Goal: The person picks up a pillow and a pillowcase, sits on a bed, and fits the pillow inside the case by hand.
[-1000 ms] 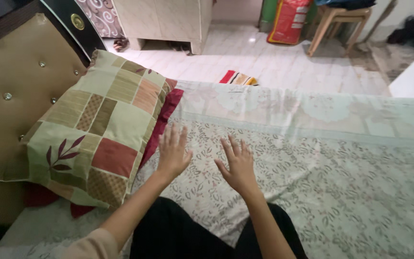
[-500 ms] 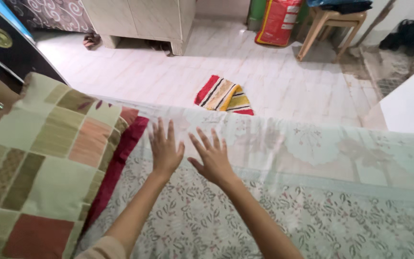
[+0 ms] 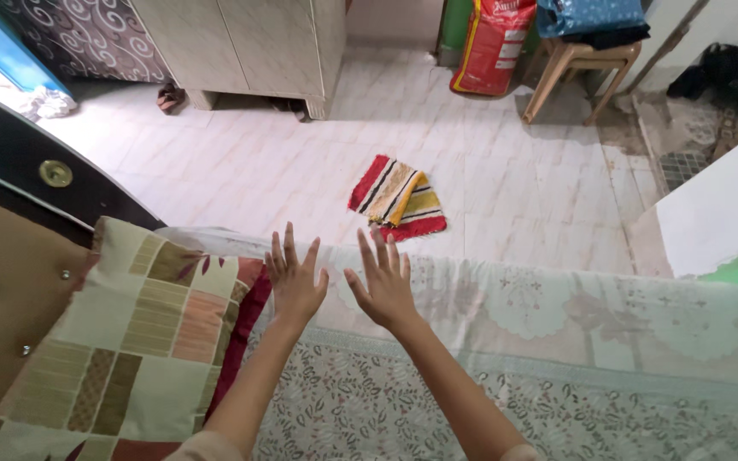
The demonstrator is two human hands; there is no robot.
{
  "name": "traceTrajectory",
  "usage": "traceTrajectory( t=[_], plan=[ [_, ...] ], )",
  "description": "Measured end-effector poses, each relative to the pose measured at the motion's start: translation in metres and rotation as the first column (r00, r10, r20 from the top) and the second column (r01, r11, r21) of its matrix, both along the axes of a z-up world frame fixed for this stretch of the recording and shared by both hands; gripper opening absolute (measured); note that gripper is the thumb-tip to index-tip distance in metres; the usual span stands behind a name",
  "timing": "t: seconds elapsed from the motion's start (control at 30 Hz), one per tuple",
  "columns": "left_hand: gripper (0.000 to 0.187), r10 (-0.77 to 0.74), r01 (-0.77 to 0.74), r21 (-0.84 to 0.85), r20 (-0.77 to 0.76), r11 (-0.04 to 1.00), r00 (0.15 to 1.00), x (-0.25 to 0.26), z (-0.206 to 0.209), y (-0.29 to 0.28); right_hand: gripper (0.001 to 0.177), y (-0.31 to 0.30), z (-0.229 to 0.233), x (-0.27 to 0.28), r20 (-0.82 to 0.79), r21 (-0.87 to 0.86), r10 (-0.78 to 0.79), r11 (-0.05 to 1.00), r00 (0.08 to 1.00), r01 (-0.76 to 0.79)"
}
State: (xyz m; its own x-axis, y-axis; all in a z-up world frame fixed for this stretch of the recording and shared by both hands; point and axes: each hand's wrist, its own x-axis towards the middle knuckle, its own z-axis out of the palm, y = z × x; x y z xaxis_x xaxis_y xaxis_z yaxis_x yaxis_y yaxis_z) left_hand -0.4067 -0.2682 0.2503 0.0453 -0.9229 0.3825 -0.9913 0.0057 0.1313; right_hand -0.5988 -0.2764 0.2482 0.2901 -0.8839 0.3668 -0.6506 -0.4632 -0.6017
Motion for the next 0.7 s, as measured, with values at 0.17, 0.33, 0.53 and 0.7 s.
traceTrajectory(
  t=[0.17,0.33,0.53,0.7],
  plan=[
    [0.060,-0.046,0.049,-0.087,0.031,0.995,0.998,-0.025,0.043,-0.009,0.091,-0.009,0.038,-0.034,0.063,-0.040,-0.051,0.998,0.997,0.054],
    [0.073,-0.010,0.013,-0.117,0.028,0.993,1.000,-0.072,0.047,-0.026,0.101,-0.020,0.034,-0.087,-0.030,-0.041,-0.061,0.997,0.998,0.060],
    [0.066,0.071,-0.071,-0.005,-0.024,0.997,0.997,-0.125,0.028,-0.034,0.101,-0.017,0.019,-0.129,-0.074,0.128,0.029,0.992,0.997,-0.020],
    [0.070,0.178,-0.179,0.033,0.041,0.983,0.983,-0.108,0.015,-0.030,0.102,-0.020,-0.033,-0.147,-0.069,0.227,0.030,0.974,0.997,-0.013]
  ],
)
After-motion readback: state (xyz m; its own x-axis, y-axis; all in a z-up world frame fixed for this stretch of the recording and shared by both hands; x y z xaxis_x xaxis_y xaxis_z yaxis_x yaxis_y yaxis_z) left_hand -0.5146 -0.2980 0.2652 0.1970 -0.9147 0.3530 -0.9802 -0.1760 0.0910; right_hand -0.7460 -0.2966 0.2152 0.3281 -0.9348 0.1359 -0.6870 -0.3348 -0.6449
